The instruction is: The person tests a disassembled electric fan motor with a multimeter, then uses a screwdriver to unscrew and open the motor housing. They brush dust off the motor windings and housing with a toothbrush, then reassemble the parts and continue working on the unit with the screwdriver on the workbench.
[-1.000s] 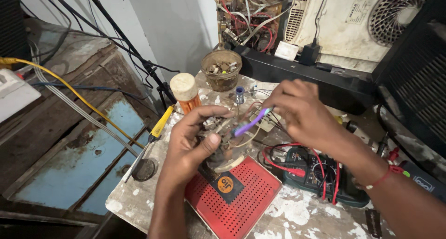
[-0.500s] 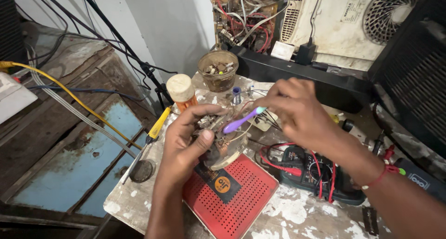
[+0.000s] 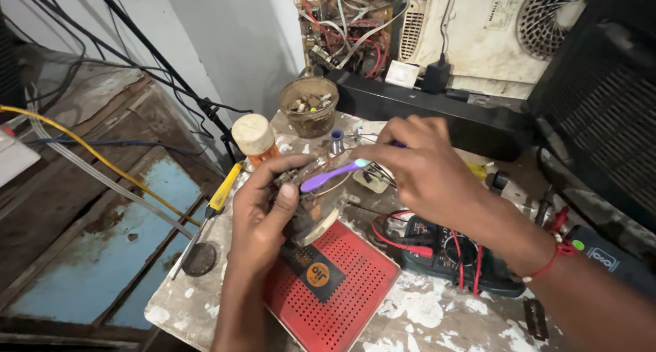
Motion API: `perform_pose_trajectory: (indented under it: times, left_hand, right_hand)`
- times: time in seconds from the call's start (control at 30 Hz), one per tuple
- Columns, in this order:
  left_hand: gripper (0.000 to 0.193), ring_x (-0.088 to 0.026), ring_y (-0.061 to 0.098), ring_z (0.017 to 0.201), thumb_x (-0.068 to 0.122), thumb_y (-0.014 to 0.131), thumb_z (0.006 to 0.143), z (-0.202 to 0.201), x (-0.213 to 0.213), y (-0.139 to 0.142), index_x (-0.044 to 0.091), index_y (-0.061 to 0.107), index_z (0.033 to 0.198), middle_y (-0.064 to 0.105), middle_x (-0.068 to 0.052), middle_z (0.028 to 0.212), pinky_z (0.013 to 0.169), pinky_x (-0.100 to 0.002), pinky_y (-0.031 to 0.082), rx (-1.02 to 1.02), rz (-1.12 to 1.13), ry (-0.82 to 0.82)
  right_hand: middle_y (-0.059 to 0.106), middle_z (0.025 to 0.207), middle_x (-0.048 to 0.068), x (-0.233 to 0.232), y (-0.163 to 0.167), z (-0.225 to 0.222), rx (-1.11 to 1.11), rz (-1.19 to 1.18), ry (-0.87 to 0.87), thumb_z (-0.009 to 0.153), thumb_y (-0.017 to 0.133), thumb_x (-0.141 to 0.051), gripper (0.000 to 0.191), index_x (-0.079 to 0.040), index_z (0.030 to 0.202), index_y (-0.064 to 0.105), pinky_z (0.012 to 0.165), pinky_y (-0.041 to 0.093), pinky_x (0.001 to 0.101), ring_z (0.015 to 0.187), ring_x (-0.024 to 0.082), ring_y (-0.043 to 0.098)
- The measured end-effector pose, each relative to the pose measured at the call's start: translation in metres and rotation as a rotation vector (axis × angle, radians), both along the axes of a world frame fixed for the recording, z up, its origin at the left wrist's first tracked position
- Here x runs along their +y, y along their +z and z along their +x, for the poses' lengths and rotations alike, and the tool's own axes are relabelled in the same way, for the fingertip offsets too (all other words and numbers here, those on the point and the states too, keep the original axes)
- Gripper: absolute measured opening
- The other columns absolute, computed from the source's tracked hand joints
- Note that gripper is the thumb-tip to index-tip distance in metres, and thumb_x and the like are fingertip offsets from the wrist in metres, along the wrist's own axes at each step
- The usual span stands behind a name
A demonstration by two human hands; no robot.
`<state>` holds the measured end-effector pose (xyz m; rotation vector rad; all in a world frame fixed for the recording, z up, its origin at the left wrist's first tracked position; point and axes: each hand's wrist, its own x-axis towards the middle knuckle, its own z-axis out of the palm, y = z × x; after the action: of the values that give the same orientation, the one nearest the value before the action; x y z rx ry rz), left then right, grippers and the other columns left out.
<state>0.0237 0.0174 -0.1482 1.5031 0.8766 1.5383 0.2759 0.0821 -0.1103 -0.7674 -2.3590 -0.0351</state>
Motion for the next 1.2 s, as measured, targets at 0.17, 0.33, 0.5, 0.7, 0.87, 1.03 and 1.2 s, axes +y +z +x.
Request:
perform_pose_trajectory:
  times: [0.17,0.33,0.5,0.7,0.87,1.03,1.2]
  left_hand:
    - [0.042,-0.022,0.065,0.109,0.026,0.059,0.1,0.0,0.0,0.0,-0.004,0.063,0.129,0.07,-0.015,0.123,0.094,-0.036,0.053,-0.091,-0.089,-0.033]
    - [0.037,-0.02,0.062,0.121,0.023,0.053,0.105,0.0,0.001,0.001,-0.003,0.063,0.128,0.068,-0.013,0.13,0.108,-0.033,0.045,0.034,0.042,0.036]
    - [0.032,-0.022,0.06,0.129,0.019,0.047,0.11,0.002,0.004,-0.001,-0.002,0.067,0.125,0.067,-0.013,0.131,0.114,-0.034,0.042,0.248,0.225,0.264]
    - [0.033,-0.022,0.065,0.114,0.02,0.047,0.11,-0.012,0.01,-0.005,-0.001,0.07,0.123,0.07,-0.013,0.121,0.103,-0.033,0.048,0.043,0.047,0.32]
    - [0.032,-0.017,0.068,0.107,0.019,0.049,0.104,-0.02,0.01,-0.005,0.004,0.068,0.125,0.073,-0.008,0.117,0.096,-0.03,0.053,-0.077,-0.124,0.28]
    - [0.032,-0.019,0.069,0.104,0.012,0.057,0.097,-0.027,-0.002,-0.003,0.002,0.065,0.126,0.071,-0.011,0.116,0.092,-0.033,0.056,-0.21,-0.166,0.053]
    - [0.035,-0.02,0.07,0.098,0.008,0.061,0.093,-0.031,-0.004,-0.004,0.001,0.065,0.127,0.07,-0.014,0.111,0.086,-0.034,0.058,-0.283,-0.214,0.024]
  right_hand:
    - [0.059,0.092,0.005,0.004,0.0,0.001,-0.014,-0.069,-0.041,0.072,0.057,0.013,0.055,-0.011,0.118,0.076,0.084,0.035,0.0408,0.091,0.023,0.055]
    - [0.06,0.091,0.006,0.004,0.001,0.0,-0.025,-0.058,-0.108,0.068,0.057,0.014,0.057,-0.012,0.116,0.077,0.079,0.035,0.0424,0.091,0.024,0.054]
    - [0.059,0.089,0.007,0.001,0.007,-0.002,-0.009,-0.094,-0.131,0.07,0.058,0.012,0.055,-0.011,0.116,0.075,0.08,0.037,0.0427,0.09,0.026,0.054]
    - [0.06,0.089,0.008,-0.011,0.01,-0.013,0.187,-0.374,-0.103,0.092,0.06,-0.002,0.03,-0.005,0.12,0.068,0.069,0.045,0.0353,0.075,0.023,0.057]
    - [0.068,0.087,0.004,-0.02,0.004,-0.033,0.316,-0.625,-0.113,0.094,0.065,-0.014,0.027,-0.004,0.119,0.068,0.063,0.047,0.0296,0.07,0.013,0.055]
    - [0.073,0.091,0.005,-0.029,-0.008,-0.045,0.337,-0.758,-0.097,0.093,0.065,-0.016,0.031,-0.007,0.122,0.069,0.071,0.05,0.0273,0.08,0.01,0.06]
    - [0.075,0.097,0.007,-0.035,-0.013,-0.051,0.245,-0.741,-0.041,0.094,0.061,-0.013,0.027,-0.006,0.119,0.071,0.078,0.054,0.0319,0.088,0.015,0.066]
